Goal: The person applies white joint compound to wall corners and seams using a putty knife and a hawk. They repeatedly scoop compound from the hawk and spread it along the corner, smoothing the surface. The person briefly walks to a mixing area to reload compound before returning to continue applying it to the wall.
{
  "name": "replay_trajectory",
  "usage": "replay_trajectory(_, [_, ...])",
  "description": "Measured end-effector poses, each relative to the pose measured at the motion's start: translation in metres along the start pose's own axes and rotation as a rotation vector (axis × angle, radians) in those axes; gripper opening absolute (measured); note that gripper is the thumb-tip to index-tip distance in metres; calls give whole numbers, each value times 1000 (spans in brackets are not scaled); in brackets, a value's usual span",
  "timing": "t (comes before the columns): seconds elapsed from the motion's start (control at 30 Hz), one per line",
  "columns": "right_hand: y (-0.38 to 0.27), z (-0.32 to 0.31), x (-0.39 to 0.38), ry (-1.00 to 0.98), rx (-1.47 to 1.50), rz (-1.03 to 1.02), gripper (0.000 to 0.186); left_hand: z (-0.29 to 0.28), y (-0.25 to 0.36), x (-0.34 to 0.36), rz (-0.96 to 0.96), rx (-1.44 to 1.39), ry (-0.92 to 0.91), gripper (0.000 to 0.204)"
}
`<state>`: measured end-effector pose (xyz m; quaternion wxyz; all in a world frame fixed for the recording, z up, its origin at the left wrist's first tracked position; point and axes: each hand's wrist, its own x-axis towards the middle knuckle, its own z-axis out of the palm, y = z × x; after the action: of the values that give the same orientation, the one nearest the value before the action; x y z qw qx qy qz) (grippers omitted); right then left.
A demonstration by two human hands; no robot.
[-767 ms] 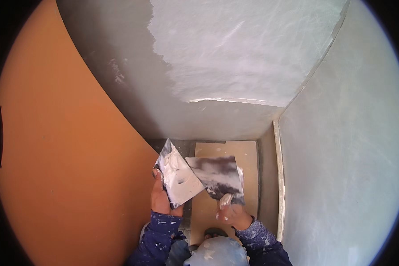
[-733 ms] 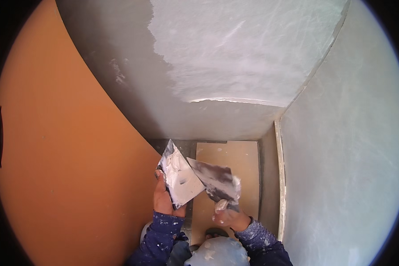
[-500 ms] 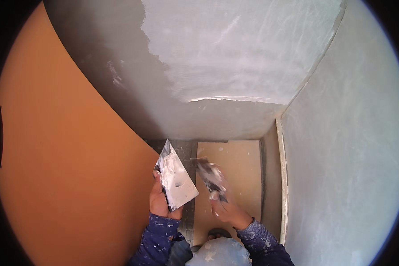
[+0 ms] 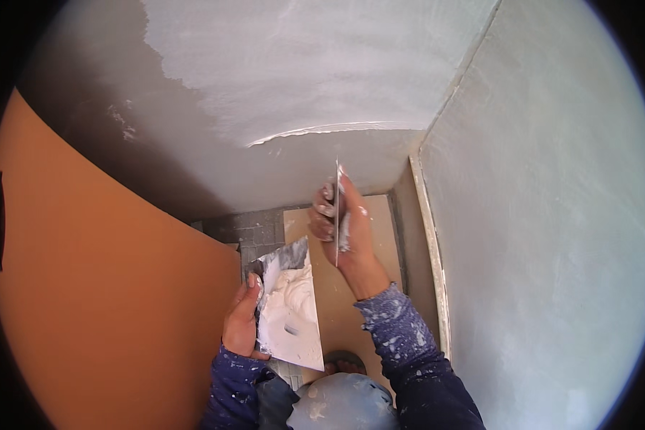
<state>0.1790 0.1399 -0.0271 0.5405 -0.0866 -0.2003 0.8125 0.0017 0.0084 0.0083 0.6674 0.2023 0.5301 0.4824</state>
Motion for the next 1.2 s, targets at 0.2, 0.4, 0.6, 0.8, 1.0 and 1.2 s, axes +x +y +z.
replay_trajectory(0.2, [81,3,0,401,-73,11,45,-3,11,14,25,22,9,57])
replay_trajectory(0.4, [60,-41,-72,621,-260,165,37,-10,15,22,244,-272,108,48])
replay_trajectory(0.6, [17,18,-75,565,-99,-52,32,4,30,34,670,-447,266,51])
replay_trajectory(0.8, [51,66,-57,584,-294,-103,27,22,47,32,822,-499,404,57])
replay_trajectory(1.0, [71,75,-47,576,-330,-153,29,34,41,21,836,-425,482,56])
replay_trajectory(1.2, [74,79,-40,673,-367,-211,28,30,38,22,876,-328,505,52])
